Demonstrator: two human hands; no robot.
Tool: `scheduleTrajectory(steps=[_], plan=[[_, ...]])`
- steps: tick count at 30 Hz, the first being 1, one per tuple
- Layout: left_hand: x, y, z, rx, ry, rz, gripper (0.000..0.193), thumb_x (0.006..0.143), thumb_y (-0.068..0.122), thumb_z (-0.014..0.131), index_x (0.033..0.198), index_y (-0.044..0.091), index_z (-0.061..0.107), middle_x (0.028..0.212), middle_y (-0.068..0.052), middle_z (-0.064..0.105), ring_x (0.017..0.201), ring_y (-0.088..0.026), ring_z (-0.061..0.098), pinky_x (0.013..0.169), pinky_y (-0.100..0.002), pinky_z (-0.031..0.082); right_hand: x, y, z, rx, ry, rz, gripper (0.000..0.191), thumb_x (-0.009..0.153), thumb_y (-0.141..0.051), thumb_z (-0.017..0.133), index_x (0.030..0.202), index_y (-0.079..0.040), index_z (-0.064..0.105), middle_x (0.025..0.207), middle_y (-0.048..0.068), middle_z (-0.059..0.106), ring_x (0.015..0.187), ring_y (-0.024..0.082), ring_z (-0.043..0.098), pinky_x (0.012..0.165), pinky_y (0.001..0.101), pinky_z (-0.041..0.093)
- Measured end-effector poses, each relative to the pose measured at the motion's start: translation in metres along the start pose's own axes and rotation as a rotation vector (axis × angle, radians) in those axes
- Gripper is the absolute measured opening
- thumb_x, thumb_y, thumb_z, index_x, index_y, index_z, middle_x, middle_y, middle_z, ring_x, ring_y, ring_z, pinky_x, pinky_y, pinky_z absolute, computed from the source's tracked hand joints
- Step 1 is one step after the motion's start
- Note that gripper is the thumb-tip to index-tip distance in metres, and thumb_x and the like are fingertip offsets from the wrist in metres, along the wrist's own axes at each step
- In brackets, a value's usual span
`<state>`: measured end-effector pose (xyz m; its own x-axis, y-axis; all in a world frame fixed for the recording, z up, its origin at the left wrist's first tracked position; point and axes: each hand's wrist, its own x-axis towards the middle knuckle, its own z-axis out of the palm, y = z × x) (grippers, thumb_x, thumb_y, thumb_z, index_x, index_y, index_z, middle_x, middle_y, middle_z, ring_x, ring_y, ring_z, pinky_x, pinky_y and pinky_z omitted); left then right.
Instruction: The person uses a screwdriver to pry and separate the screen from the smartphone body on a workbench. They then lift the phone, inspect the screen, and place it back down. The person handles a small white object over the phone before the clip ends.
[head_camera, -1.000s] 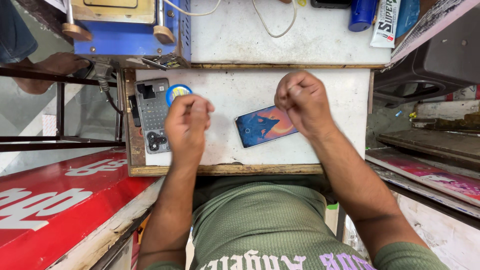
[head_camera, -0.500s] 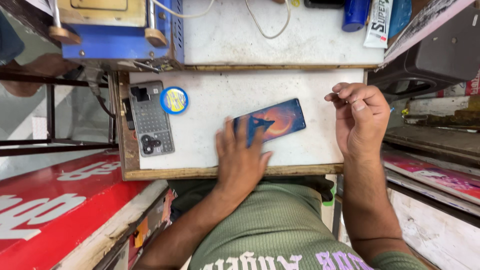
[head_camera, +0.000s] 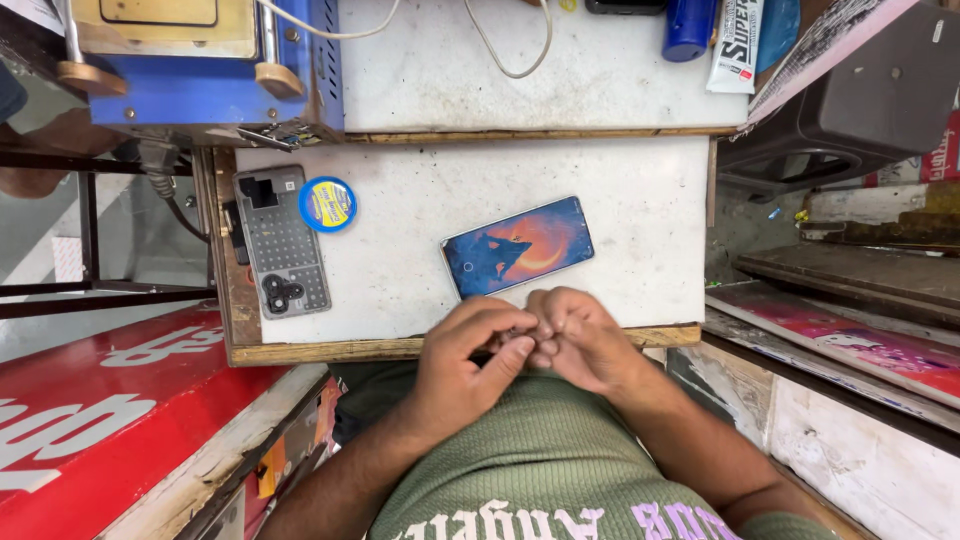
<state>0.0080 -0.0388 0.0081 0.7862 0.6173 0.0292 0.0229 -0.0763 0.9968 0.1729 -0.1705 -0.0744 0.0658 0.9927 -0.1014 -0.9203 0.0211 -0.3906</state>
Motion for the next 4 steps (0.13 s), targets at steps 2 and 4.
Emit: scheduleTrajectory(steps=[2,4], plan=[[0.007,0.002,-0.006,0.002,-0.017,-0.028,0.021,0.095,0.006,0.073,0.116,0.003,0.072,0.108,-0.006,0.069,0.087,-0.013,0.07,0.073,-0.025,0.057,0.004,0.005,0.002,0.063,-0.02,0.096,0.024,0.105,-0.027,0.075,0.108,-0.005,0.066,0.105,0.006,0.062,0.088,0.014,0.056,0.078,0.031,0.051],[0.015,0.007,-0.01,0.019,-0.034,-0.022,0.023,0.095,0.007,0.074,0.118,0.004,0.072,0.109,-0.006,0.069,0.088,-0.013,0.069,0.073,-0.025,0.056,0.013,0.005,0.002,0.03,-0.015,0.166,0.027,0.104,-0.029,0.075,0.111,-0.004,0.067,0.106,0.008,0.063,0.086,0.012,0.055,0.075,0.03,0.051]])
